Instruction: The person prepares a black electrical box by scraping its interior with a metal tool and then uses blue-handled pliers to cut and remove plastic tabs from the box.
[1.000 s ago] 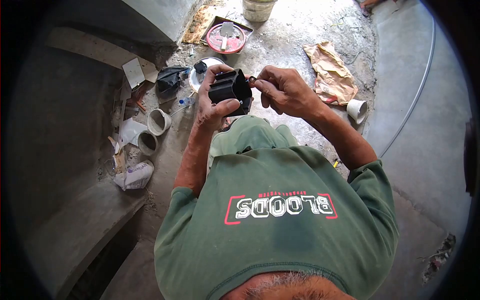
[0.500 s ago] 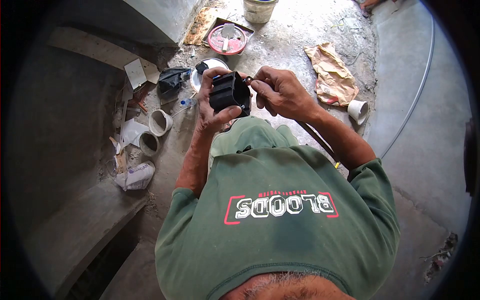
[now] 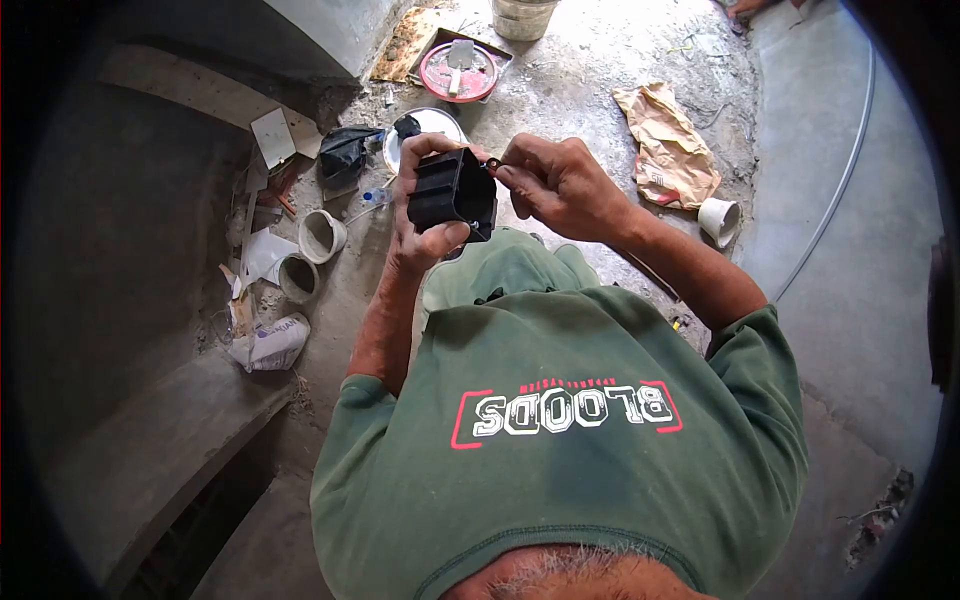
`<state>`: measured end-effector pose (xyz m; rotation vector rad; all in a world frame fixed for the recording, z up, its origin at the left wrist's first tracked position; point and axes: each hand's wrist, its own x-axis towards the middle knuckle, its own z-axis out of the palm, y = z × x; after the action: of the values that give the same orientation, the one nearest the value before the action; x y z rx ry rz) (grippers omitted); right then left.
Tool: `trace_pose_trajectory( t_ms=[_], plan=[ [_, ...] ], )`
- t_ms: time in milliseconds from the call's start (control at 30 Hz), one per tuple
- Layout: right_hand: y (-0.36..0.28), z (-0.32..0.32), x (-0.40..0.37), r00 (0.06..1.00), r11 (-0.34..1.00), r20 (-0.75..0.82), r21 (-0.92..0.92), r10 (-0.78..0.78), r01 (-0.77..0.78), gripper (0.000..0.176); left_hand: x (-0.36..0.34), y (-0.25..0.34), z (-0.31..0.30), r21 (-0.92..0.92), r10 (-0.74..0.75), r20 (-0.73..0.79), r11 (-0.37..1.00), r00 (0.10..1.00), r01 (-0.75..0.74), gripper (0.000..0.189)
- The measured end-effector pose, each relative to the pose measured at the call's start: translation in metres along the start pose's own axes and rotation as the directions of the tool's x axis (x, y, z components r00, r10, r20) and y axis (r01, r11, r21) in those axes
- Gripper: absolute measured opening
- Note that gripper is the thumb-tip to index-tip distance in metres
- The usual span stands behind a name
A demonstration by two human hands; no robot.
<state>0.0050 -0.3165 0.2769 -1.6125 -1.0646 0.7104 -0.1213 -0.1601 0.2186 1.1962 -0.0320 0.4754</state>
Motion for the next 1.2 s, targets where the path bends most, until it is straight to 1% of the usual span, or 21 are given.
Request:
trace_pose_trajectory(
  t_ms=[67,133,167,233,333,400,467,533,633,667,733,767,800,867,900,1033,1067,1100,1133,1167,1200],
  plan=[
    [0.005,-0.002,0.000,0.998,0.997,0.017,-0.044,-0.059,0.059,0.010,-0.002,0.002,0.000,0.006,-0.005,0.001,1.000,1.000,0.005,0.075],
    [0.010,-0.007,0.002,0.976,0.943,0.087,-0.255,-0.197,0.213,0.004,-0.001,0.007,0.007,-0.167,-0.112,-0.034,0.980,0.993,0.104,0.073],
    [0.009,-0.004,0.001,0.976,0.941,0.088,-0.259,-0.201,0.217,0.004,-0.005,0.009,0.006,-0.167,-0.106,-0.032,0.981,0.994,0.099,0.073],
    [0.007,-0.007,0.000,0.892,0.725,0.229,-0.521,-0.389,0.450,0.020,-0.005,0.009,0.007,-0.295,-0.187,-0.015,0.939,0.982,0.174,0.073],
    [0.006,-0.016,0.001,0.895,0.671,0.351,-0.596,-0.277,0.441,0.029,-0.007,0.011,0.008,-0.366,-0.261,0.006,0.898,0.965,0.245,0.074],
    [0.006,-0.014,0.002,0.891,0.695,0.335,-0.561,-0.306,0.449,0.028,-0.007,0.009,0.008,-0.340,-0.239,-0.002,0.913,0.971,0.224,0.073],
    [0.010,-0.013,0.003,0.924,0.884,0.247,-0.297,-0.293,0.360,0.031,-0.007,0.008,0.009,-0.311,-0.216,-0.010,0.928,0.976,0.202,0.073],
    [0.007,-0.015,0.002,0.923,0.867,0.247,-0.336,-0.296,0.369,0.031,-0.006,0.008,0.011,-0.211,-0.175,-0.027,0.963,0.984,0.166,0.072],
    [0.010,-0.018,-0.001,0.864,0.602,0.396,-0.622,-0.311,0.501,0.019,-0.010,0.012,0.011,-0.255,-0.290,0.000,0.925,0.957,0.280,0.070],
    [0.010,-0.021,0.000,0.863,0.602,0.396,-0.621,-0.312,0.503,0.019,-0.010,0.012,0.011,-0.254,-0.289,-0.002,0.926,0.957,0.279,0.070],
    [0.007,-0.027,0.002,0.714,0.235,0.580,-0.687,-0.392,0.688,0.015,-0.010,0.007,0.010,-0.311,-0.381,0.021,0.876,0.924,0.368,0.069],
    [0.003,-0.031,0.002,0.645,0.095,0.650,-0.671,-0.401,0.735,0.015,-0.012,0.000,0.010,-0.409,-0.388,0.021,0.838,0.921,0.362,0.059],
    [0.000,-0.033,0.003,0.639,0.090,0.655,-0.667,-0.404,0.740,0.015,-0.011,-0.001,0.010,-0.409,-0.382,0.016,0.841,0.924,0.355,0.059],
    [-0.004,-0.037,0.002,0.520,-0.131,0.760,-0.604,-0.389,0.786,0.015,-0.010,0.000,0.009,-0.647,-0.571,0.188,0.540,0.799,0.538,0.048],
    [-0.007,-0.038,0.004,0.513,-0.172,0.770,-0.604,-0.379,0.779,0.016,-0.009,0.000,0.010,-0.646,-0.565,0.186,0.546,0.804,0.533,0.048],
    [-0.007,-0.040,0.007,0.518,-0.111,0.777,-0.586,-0.358,0.802,0.015,-0.004,0.002,0.011,-0.718,-0.653,0.195,0.413,0.732,0.560,0.040],
    [-0.002,-0.039,0.007,0.548,-0.040,0.766,-0.593,-0.336,0.804,0.013,-0.007,-0.002,0.010,-0.700,-0.659,0.176,0.439,0.731,0.564,0.039],
    [0.023,-0.035,0.004,0.724,0.240,0.624,-0.684,-0.296,0.688,0.015,-0.009,-0.010,0.007,-0.668,-0.653,0.153,0.484,0.741,0.565,0.038],
    [0.017,-0.038,0.003,0.667,0.195,0.709,-0.638,-0.231,0.745,0.016,-0.013,-0.015,0.004,-0.597,-0.660,0.098,0.560,0.745,0.575,0.039],
    [0.013,-0.037,0.007,0.683,0.241,0.711,-0.642,-0.168,0.728,0.011,-0.014,-0.019,0.001,-0.563,-0.591,0.051,0.649,0.805,0.511,0.041],
    [0.011,-0.039,0.011,0.697,0.292,0.679,-0.635,-0.229,0.715,0.009,-0.015,-0.023,-0.002,-0.525,-0.515,0.003,0.729,0.857,0.440,0.044]
  ],
)
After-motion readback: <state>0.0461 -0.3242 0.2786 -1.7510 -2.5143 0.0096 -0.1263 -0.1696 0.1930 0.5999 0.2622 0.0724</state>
